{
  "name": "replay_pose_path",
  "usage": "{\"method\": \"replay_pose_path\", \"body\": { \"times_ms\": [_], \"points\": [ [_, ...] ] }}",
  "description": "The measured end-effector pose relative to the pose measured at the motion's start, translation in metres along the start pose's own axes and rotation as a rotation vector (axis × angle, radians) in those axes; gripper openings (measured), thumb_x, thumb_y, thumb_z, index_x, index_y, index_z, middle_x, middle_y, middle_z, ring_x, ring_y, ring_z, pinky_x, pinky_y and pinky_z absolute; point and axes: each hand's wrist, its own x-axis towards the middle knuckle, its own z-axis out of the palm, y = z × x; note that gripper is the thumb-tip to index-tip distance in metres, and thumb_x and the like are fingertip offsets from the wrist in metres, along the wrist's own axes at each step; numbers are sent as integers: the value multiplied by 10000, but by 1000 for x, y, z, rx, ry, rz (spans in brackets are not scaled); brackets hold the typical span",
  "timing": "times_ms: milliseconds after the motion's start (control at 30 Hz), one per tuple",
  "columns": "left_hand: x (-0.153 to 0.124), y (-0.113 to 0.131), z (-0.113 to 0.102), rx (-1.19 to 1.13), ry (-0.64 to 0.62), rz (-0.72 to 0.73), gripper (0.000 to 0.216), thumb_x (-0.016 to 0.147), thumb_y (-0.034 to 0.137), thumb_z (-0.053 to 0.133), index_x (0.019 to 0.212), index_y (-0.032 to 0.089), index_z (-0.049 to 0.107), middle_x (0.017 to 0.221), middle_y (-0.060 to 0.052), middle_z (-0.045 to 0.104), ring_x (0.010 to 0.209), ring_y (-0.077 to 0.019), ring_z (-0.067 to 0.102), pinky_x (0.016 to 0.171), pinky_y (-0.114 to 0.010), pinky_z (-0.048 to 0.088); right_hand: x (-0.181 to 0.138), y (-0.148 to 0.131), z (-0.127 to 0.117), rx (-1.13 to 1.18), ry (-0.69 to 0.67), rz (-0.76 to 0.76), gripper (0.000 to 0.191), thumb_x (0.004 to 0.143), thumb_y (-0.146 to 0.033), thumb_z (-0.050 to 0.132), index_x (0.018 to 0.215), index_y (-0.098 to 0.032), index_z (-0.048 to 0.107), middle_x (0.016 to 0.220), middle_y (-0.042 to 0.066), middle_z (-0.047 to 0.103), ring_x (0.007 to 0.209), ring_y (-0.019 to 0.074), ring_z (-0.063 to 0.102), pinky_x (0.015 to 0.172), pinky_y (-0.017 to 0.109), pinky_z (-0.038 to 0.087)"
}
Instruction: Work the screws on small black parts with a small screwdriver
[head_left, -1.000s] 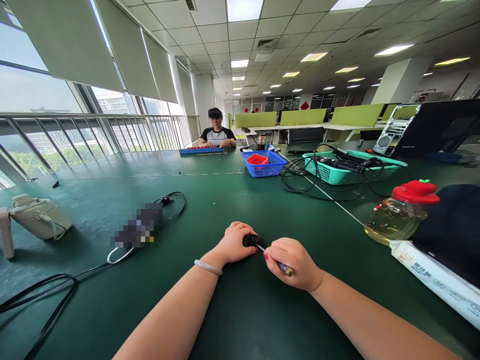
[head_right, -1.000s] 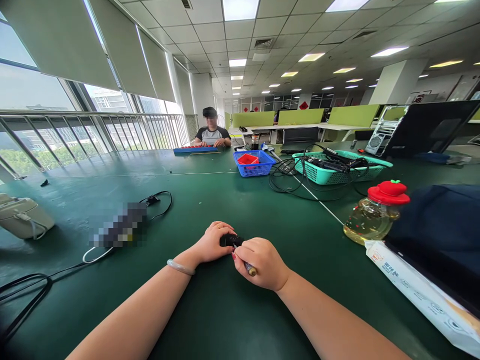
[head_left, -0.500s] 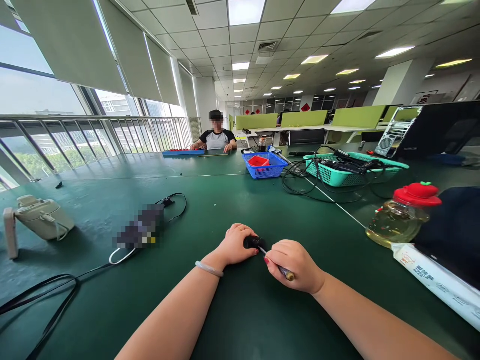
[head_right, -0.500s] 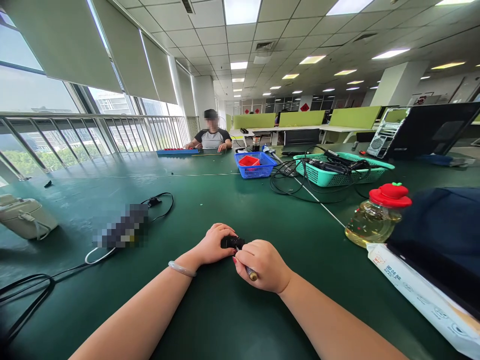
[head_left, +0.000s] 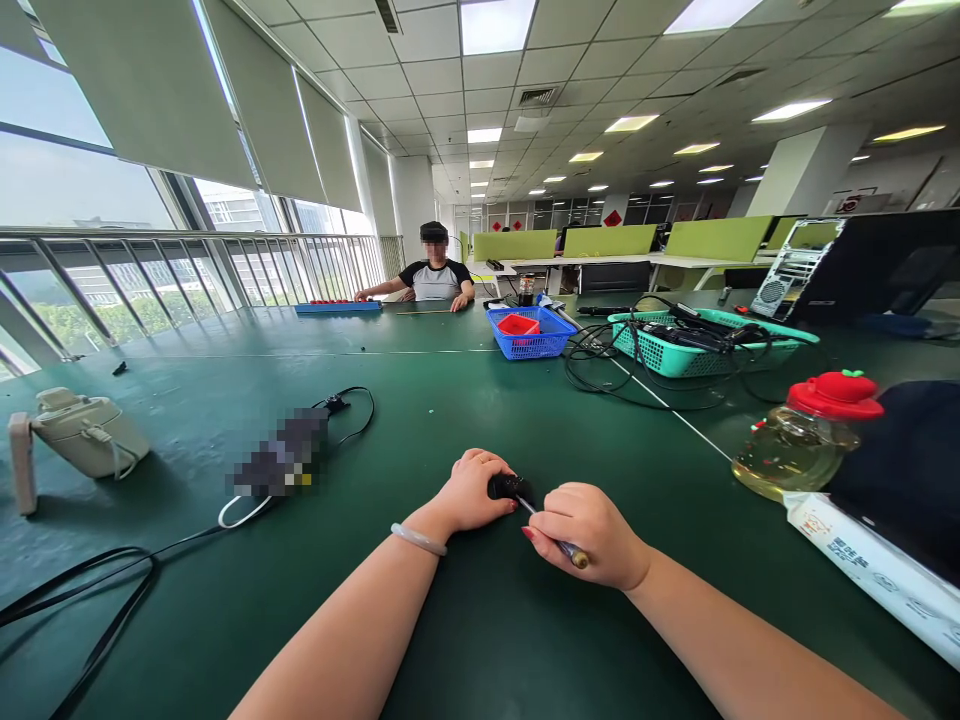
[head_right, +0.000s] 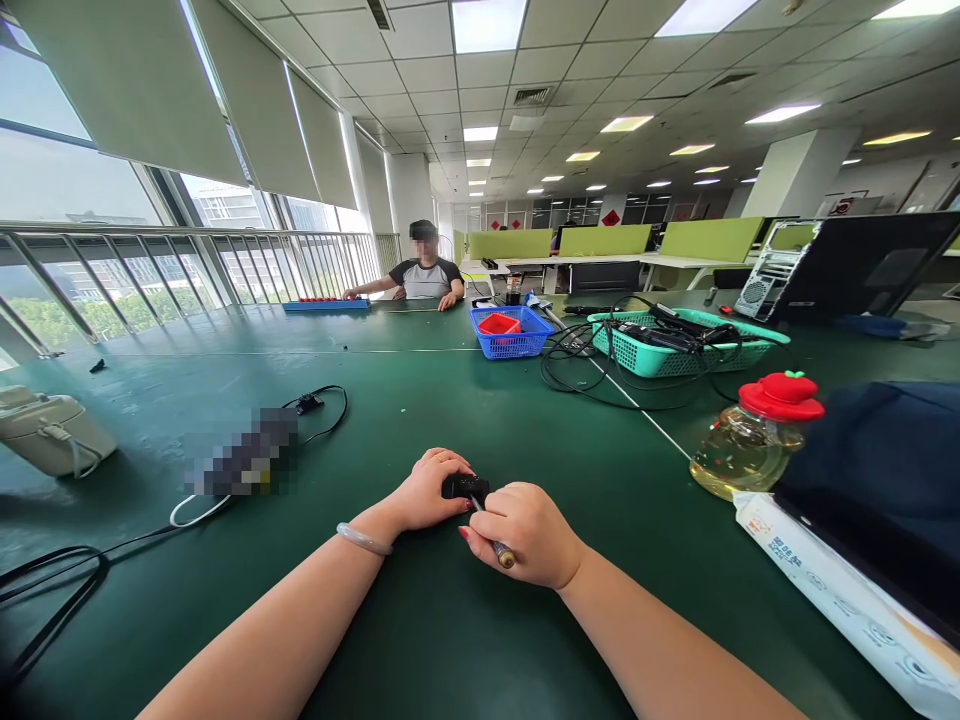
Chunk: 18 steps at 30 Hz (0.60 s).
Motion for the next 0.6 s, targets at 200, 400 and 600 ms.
{"method": "replay_pose_path", "body": {
  "times_ms": [200, 400, 600],
  "points": [
    [1, -1, 1, 9, 6, -2, 367, 686, 305, 794, 1040, 246, 715, 1197, -50, 697, 1261, -307, 504, 1105, -473, 393, -1, 3, 1, -34, -33, -48, 396, 981, -261, 507, 600, -192, 592, 546, -31, 400, 519, 118, 301, 529, 285, 234],
    [1, -5, 2, 18, 9, 12, 379, 694, 333, 793, 1054, 251, 706, 1203, -50, 699, 1257, -309, 514, 1092, -473, 406, -1, 2, 1, -56, -16, -49, 395, 978, -243, 506, 594, -193, 581, 547, -33, 403, 521, 119, 307, 535, 283, 242],
    [1, -2, 0, 30, -9, 8, 414, 700, 334, 793, 1089, 230, 693, 1233, -66, 694, 1272, -314, 508, 1113, -483, 384, 0, 5, -1, -93, 50, -8, 388, 968, -215, 504, 586, -195, 566, 540, -29, 421, 509, 116, 326, 529, 283, 260]
  ]
}}
